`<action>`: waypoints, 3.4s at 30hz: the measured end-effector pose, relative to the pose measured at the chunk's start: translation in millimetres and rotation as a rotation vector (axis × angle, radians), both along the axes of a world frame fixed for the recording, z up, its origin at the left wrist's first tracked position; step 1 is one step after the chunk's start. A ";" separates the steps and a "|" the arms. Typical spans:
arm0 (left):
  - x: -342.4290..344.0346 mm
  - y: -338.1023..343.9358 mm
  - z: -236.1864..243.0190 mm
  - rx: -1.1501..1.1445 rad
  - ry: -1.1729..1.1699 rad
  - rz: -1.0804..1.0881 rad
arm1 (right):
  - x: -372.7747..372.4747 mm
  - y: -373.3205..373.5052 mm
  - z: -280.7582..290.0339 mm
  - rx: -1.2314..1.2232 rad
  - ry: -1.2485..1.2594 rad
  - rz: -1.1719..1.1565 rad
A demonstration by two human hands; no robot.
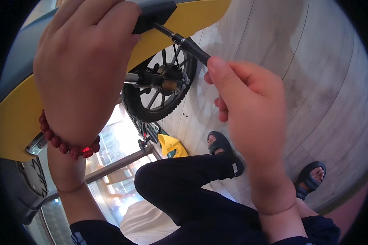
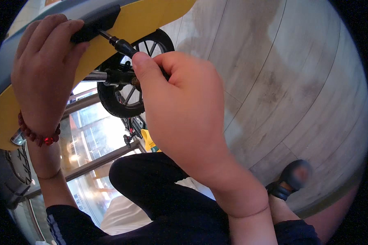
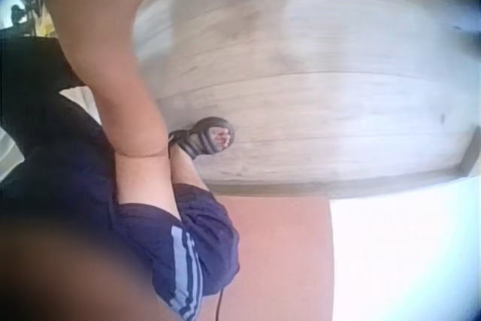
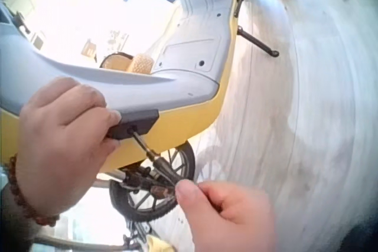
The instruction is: Repairing a scooter by using a screwdriver to remove and re-install screws on the plastic body panels.
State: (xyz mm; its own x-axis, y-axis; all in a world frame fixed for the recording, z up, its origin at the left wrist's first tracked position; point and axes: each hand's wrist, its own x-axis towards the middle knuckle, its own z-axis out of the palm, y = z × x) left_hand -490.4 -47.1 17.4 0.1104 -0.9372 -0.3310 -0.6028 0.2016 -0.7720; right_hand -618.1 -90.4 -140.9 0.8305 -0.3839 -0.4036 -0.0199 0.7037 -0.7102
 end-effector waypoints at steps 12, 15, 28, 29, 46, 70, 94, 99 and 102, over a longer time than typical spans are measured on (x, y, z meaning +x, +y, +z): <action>-3.7 -2.8 1.4 0.021 0.034 0.036 | 9.6 -32.5 -18.9 0.903 -0.336 0.507; -4.3 -2.7 1.9 0.013 0.028 0.035 | 7.0 -42.4 -11.1 0.710 -0.308 0.466; -49.9 29.5 -20.3 -0.480 0.828 0.684 | 16.4 -49.4 -24.7 1.277 -0.375 0.620; -48.3 33.3 -31.8 -0.629 1.098 0.902 | 17.9 -47.7 -26.7 1.348 -0.450 0.642; -20.8 41.9 -85.9 -1.365 2.150 1.255 | -18.1 -53.9 3.9 -0.295 -0.250 0.238; -18.2 37.7 -107.2 -1.360 2.158 1.113 | -6.9 -24.5 -8.4 -0.143 -0.196 0.281; -16.8 38.8 -111.4 -1.274 2.180 1.059 | -8.1 -37.3 -8.6 -0.753 -0.208 0.135; -19.7 36.5 -112.7 -1.310 2.164 1.006 | -1.0 -31.2 -19.4 -0.408 -0.337 0.187; -22.1 38.3 -108.4 -1.301 2.337 1.027 | 8.2 -47.9 -30.2 0.720 -0.408 0.508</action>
